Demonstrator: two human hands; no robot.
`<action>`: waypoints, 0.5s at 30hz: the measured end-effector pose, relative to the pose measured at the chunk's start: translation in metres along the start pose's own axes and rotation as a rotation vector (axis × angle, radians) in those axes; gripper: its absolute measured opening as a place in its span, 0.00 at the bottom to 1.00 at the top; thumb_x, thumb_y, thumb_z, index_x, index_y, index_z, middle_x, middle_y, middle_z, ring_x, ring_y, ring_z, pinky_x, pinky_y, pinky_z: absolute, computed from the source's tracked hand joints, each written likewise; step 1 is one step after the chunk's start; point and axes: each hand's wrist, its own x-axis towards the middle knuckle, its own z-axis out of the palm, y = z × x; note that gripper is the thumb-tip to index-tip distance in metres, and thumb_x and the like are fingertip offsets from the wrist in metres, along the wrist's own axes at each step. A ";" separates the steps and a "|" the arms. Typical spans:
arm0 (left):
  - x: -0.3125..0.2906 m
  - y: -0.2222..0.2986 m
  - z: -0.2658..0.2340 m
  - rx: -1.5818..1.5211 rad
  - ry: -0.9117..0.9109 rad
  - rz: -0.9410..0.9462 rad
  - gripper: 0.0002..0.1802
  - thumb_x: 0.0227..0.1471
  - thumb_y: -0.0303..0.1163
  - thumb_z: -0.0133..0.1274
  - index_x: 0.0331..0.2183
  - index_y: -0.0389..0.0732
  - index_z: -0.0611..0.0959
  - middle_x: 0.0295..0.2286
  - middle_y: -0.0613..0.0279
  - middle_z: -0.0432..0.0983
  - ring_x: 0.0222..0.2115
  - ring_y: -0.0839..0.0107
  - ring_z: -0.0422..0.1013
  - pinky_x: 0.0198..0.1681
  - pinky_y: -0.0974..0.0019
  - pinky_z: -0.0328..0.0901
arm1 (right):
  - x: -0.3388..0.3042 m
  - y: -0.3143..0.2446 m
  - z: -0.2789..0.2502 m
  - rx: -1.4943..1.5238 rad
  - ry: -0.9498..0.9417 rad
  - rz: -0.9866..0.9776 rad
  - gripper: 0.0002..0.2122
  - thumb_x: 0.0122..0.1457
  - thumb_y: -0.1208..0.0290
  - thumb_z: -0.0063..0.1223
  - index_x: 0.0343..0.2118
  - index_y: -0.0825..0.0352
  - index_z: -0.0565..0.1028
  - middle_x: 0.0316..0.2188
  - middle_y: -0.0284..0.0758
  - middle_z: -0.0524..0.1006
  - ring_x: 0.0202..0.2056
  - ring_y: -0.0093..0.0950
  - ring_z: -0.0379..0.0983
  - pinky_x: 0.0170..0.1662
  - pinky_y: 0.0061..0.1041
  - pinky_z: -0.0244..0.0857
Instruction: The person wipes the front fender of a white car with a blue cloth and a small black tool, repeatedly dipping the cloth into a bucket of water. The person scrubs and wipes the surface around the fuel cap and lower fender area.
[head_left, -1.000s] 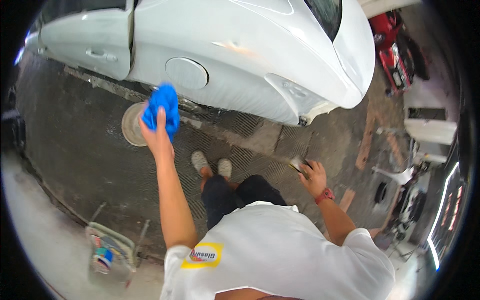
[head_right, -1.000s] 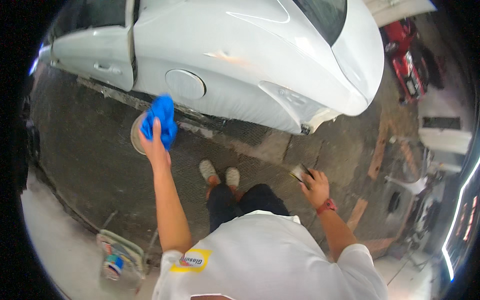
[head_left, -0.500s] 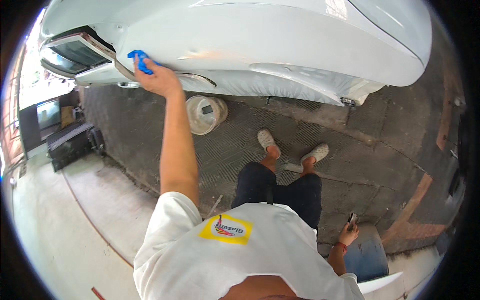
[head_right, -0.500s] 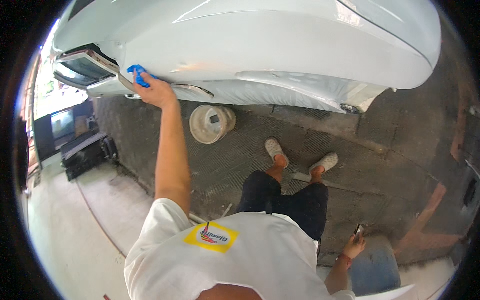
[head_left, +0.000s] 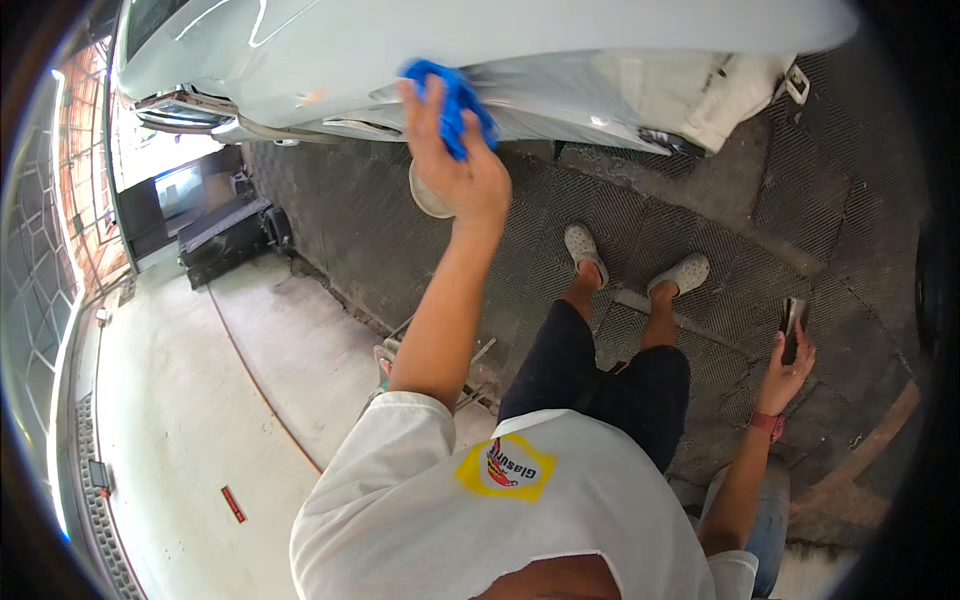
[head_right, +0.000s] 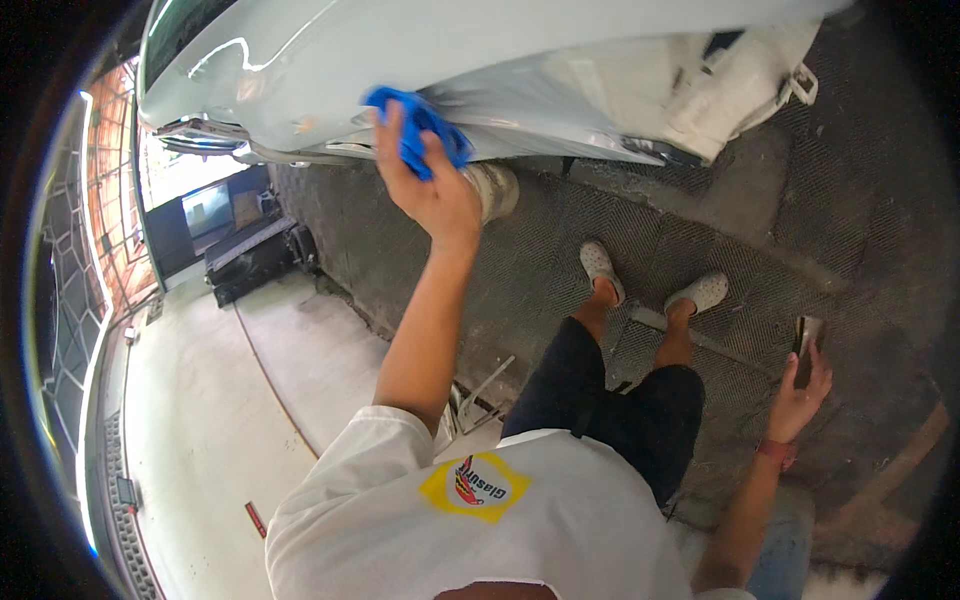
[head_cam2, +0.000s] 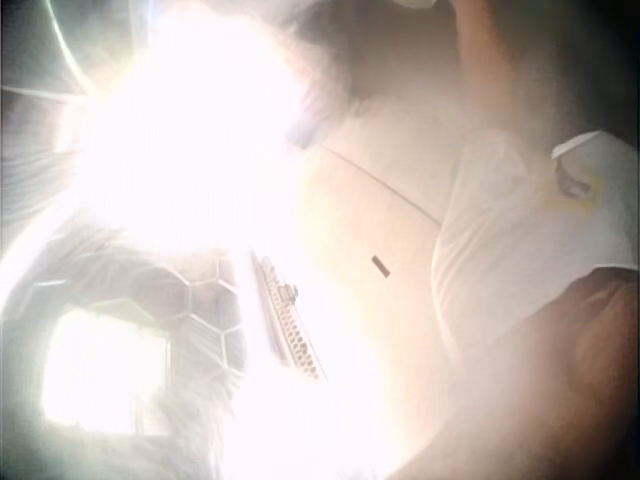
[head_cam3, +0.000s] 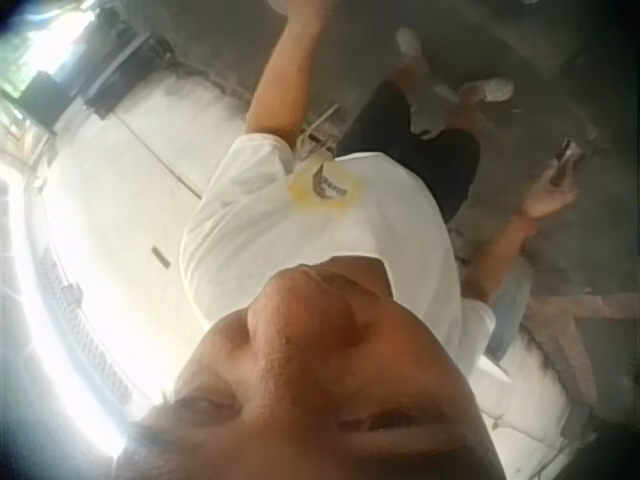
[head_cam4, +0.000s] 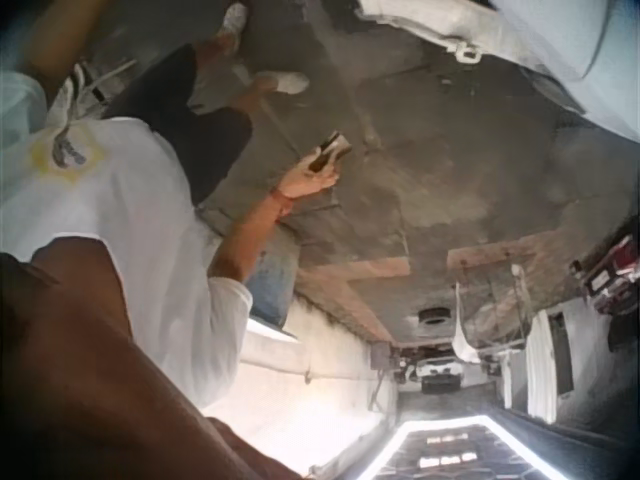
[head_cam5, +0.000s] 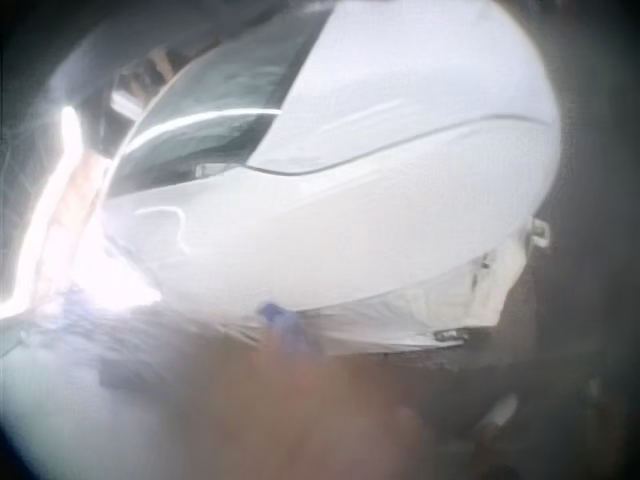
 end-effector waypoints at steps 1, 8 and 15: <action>-0.025 0.010 0.000 -0.016 -0.110 0.050 0.27 0.67 0.24 0.59 0.66 0.37 0.81 0.71 0.36 0.67 0.71 0.39 0.65 0.74 0.42 0.59 | 0.005 0.008 0.000 0.090 -0.003 0.029 0.21 0.75 0.58 0.63 0.65 0.63 0.80 0.64 0.43 0.78 0.67 0.46 0.72 0.71 0.48 0.65; -0.254 0.107 0.066 -0.389 -0.549 -0.801 0.25 0.71 0.37 0.62 0.62 0.36 0.81 0.56 0.46 0.82 0.57 0.54 0.79 0.63 0.54 0.71 | -0.031 0.056 0.090 0.700 0.058 0.785 0.27 0.75 0.56 0.63 0.70 0.65 0.75 0.69 0.42 0.75 0.68 0.39 0.72 0.74 0.42 0.60; -0.332 0.136 0.122 -0.468 -1.210 -1.268 0.32 0.64 0.50 0.70 0.56 0.35 0.83 0.44 0.56 0.85 0.45 0.69 0.82 0.49 0.61 0.79 | -0.070 0.006 0.166 1.313 -0.200 0.972 0.25 0.74 0.55 0.64 0.67 0.66 0.76 0.60 0.38 0.79 0.60 0.32 0.76 0.65 0.35 0.69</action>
